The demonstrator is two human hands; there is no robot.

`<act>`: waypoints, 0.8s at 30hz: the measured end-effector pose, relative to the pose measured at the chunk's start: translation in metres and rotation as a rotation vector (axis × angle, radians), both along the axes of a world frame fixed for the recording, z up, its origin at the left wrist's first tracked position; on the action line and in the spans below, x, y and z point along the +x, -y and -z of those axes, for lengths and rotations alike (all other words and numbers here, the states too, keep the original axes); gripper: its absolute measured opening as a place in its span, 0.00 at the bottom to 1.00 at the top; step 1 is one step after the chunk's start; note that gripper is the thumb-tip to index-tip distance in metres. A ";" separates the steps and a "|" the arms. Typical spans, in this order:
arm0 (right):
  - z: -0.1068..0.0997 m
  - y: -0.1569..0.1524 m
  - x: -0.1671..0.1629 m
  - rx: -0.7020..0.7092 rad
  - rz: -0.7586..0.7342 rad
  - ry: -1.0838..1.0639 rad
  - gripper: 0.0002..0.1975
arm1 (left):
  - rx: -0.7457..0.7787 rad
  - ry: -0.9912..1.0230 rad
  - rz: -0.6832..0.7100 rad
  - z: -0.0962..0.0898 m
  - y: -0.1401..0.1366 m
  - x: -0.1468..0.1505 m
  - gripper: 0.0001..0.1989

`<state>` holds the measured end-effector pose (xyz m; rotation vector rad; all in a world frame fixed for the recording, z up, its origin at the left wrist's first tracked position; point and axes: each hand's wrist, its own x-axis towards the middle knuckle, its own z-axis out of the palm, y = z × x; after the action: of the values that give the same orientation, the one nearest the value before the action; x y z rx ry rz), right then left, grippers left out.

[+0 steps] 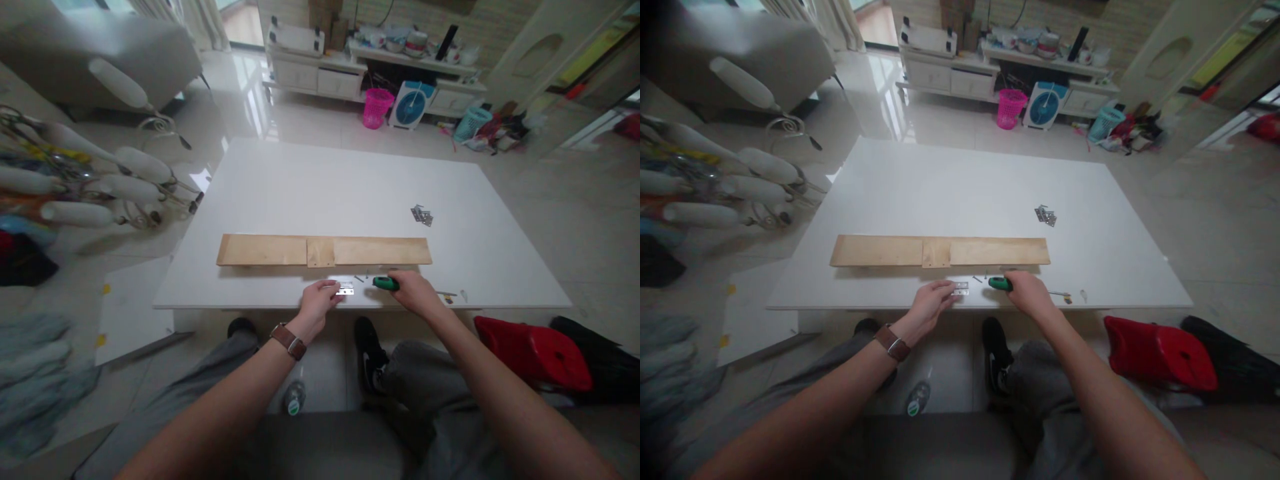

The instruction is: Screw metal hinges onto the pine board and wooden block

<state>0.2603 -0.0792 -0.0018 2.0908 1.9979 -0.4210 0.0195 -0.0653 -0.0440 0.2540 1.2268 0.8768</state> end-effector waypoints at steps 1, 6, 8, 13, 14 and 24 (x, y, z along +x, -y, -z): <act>0.001 0.000 0.000 -0.003 0.002 0.006 0.15 | -0.003 -0.004 -0.002 0.001 -0.001 -0.001 0.09; 0.003 0.000 -0.002 -0.014 0.002 0.018 0.13 | -0.005 0.008 0.007 0.001 -0.003 -0.004 0.10; 0.001 -0.001 -0.005 -0.014 0.003 0.024 0.12 | -0.014 0.018 0.000 0.000 -0.004 -0.004 0.12; -0.016 0.001 -0.027 -0.043 0.000 0.044 0.13 | -0.016 -0.008 0.006 -0.003 -0.006 -0.004 0.14; -0.020 0.004 -0.036 -0.093 -0.020 0.051 0.13 | -0.012 -0.026 0.013 -0.004 -0.007 -0.004 0.14; 0.002 0.088 -0.178 -0.480 -0.622 -0.184 0.12 | 0.094 -0.176 0.120 0.009 -0.013 -0.004 0.13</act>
<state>0.0819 -0.1672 -0.0041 1.1166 2.2245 -0.8745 0.0153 -0.0523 -0.0526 0.4833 1.3202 0.8220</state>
